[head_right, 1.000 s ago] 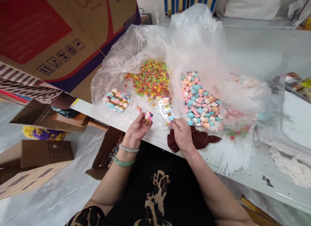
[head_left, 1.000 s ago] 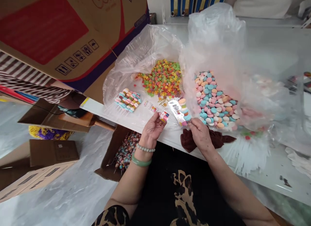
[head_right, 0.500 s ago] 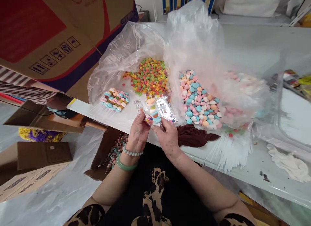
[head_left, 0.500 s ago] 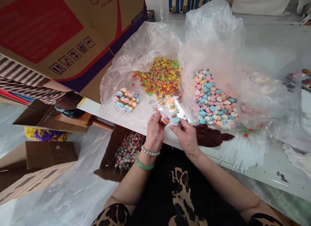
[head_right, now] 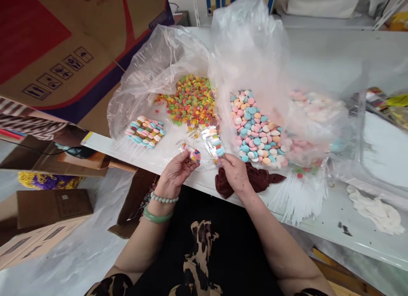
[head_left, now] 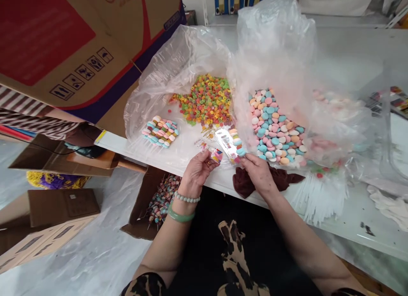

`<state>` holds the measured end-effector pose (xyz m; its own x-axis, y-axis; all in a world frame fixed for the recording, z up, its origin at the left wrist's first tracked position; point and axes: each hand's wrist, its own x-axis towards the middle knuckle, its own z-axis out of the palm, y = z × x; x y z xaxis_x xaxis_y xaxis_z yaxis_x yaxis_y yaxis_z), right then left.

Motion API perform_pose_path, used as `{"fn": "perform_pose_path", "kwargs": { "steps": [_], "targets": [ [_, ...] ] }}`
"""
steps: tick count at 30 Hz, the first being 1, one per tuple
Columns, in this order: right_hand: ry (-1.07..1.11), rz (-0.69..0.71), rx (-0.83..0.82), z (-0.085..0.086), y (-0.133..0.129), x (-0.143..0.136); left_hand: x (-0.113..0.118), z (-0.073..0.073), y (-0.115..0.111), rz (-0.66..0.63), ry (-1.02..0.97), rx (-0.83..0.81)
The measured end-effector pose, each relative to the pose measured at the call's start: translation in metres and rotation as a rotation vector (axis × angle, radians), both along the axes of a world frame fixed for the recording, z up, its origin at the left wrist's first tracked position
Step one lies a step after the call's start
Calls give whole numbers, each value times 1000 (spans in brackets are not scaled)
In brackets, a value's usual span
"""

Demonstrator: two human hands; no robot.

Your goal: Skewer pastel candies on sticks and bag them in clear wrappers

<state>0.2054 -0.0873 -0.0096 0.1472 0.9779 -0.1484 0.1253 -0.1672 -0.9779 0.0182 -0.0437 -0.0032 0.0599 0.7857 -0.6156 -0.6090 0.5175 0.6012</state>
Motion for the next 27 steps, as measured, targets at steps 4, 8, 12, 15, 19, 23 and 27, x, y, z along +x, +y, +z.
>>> {"fn": "perform_pose_path", "kwargs": {
  "steps": [4,8,12,15,19,23,27],
  "targets": [
    [107,131,-93,6,-14,6,-11,1,9,187,-91,-118],
    [313,309,-204,13,-26,-6,-14,9,10,253,-151,-123],
    [273,380,-185,17,-27,-16,-15,14,7,221,-196,-91],
    [305,374,-210,16,-25,-15,-18,15,5,177,-187,-91],
    [436,358,-319,16,-24,-9,-24,13,5,129,-156,-50],
    [445,344,-320,17,-23,-9,-27,10,6,99,-128,-2],
    [430,342,-311,15,-23,-12,-29,8,6,88,-121,-7]
  ]
}}
